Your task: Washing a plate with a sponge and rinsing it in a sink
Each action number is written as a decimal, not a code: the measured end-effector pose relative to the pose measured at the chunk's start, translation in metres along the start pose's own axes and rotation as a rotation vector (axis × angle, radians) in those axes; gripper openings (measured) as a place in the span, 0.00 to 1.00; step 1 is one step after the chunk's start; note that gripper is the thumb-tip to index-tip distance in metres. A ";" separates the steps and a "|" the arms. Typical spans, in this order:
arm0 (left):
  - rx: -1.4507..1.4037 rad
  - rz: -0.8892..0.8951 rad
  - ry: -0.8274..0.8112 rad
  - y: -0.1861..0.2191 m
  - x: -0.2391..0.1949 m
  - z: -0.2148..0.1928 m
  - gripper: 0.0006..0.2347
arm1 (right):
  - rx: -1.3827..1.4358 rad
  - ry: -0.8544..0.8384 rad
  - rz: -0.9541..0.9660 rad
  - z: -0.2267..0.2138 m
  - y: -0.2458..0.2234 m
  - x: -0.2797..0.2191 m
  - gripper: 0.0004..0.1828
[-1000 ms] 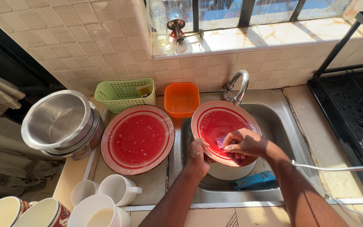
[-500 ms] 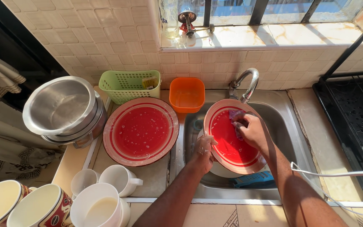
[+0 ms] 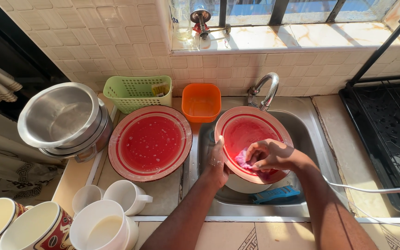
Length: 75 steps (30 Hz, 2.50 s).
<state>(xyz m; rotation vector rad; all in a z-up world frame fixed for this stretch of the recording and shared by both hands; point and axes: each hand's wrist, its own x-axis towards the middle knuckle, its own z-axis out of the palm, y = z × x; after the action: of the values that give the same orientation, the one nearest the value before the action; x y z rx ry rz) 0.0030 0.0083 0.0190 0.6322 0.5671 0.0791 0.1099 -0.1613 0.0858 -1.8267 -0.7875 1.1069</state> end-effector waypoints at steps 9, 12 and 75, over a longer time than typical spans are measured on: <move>0.139 -0.013 -0.037 -0.003 0.019 -0.016 0.25 | -0.273 0.513 0.288 -0.067 0.095 0.021 0.18; 0.214 -0.008 -0.069 0.000 -0.001 -0.010 0.25 | -0.402 0.723 0.361 -0.070 0.107 0.023 0.20; 0.065 -0.112 -0.403 0.005 -0.019 0.006 0.23 | -0.043 0.234 -0.221 0.034 -0.003 0.019 0.11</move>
<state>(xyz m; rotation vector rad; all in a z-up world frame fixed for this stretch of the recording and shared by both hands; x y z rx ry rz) -0.0093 0.0041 0.0348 0.6568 0.2149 -0.1705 0.0866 -0.1325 0.0721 -1.8151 -0.8541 0.7257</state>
